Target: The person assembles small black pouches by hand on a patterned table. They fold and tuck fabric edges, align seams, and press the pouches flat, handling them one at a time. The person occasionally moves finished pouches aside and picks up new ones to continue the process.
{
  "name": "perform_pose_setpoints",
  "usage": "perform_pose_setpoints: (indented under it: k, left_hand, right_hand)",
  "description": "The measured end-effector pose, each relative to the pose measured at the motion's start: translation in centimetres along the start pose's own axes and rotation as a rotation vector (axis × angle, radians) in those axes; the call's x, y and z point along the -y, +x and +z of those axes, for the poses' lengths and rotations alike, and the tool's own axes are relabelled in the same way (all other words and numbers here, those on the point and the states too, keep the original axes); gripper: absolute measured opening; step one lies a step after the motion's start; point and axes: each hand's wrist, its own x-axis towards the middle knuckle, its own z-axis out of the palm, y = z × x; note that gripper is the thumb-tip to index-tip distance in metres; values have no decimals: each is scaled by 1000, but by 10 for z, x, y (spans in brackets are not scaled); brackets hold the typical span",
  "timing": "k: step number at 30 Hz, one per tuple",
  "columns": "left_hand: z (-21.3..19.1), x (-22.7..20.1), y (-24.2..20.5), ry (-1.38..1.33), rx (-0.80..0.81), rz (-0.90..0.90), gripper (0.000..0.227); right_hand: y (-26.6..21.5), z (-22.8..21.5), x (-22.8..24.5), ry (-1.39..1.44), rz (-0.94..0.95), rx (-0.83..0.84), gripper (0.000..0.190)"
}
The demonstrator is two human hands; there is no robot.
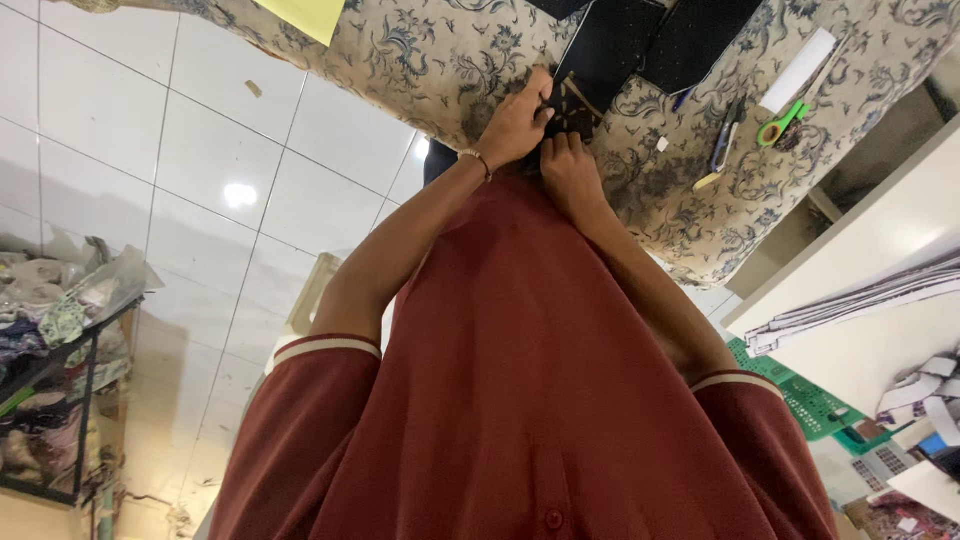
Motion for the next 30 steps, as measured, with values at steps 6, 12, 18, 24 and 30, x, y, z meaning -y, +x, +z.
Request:
perform_pose_setpoints:
  k: [6, 12, 18, 24, 30]
  left_hand:
    - [-4, 2, 1, -24, 45, 29, 18]
    - [-6, 17, 4, -92, 157, 43, 25]
    - [-6, 16, 5, 19, 188, 84, 23]
    - [11, 12, 9, 58, -47, -25, 22]
    - [11, 14, 6, 15, -32, 59, 21]
  right_hand:
    - [4, 0, -10, 92, -40, -69, 16]
    - [7, -29, -27, 483, 111, -105, 18]
    - [28, -45, -54, 717, 201, -36, 14]
    - [13, -52, -37, 402, 195, -361, 8]
    - [-4, -36, -4, 29, -9, -221, 36]
